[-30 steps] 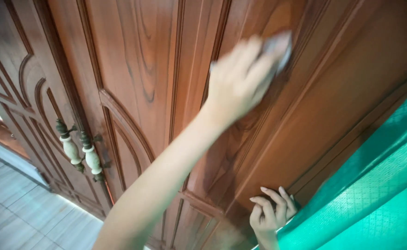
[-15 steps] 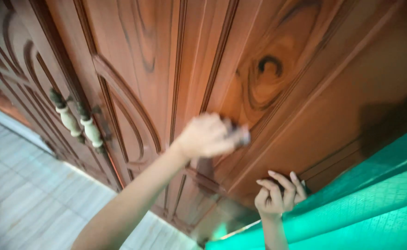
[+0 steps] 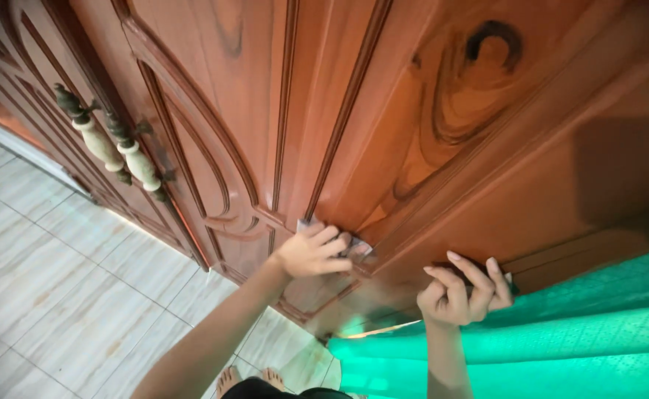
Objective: Cleaning and wiping a wooden door and its glass panels using a cloth.
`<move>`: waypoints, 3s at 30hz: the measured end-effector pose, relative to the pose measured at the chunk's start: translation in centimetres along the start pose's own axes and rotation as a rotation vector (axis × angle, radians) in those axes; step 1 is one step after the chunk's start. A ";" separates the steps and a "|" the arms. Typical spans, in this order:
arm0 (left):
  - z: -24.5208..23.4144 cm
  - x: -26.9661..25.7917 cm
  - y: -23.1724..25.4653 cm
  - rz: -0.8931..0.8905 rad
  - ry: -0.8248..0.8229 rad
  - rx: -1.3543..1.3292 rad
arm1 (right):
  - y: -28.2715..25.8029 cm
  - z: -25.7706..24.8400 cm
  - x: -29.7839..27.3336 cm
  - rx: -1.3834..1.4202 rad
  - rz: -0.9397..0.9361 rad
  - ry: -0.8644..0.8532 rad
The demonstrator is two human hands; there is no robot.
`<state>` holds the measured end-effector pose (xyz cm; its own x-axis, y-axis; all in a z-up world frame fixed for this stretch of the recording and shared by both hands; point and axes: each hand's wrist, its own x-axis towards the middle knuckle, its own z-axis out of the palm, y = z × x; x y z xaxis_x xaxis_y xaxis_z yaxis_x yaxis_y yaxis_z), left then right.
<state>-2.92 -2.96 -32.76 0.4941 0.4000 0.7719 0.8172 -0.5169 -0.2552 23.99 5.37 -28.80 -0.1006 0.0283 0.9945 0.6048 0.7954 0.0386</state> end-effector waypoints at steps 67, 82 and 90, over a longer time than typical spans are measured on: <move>-18.6 -21.6 -15.2 -1.473 0.689 -0.601 | -37.3 24.7 -0.6 1.075 1.084 -0.679; -12.4 -27.9 -21.6 -1.356 0.487 -0.596 | -44.6 34.9 5.6 0.814 0.361 -0.675; -11.7 -28.7 -21.7 -1.341 0.416 -0.594 | -44.3 36.3 4.2 0.764 0.421 -0.750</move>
<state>-38.32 -12.08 -42.57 -0.6905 0.6239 0.3661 0.2962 -0.2178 0.9300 -31.94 -7.77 -29.88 -0.6040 0.5278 0.5971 0.0907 0.7899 -0.6065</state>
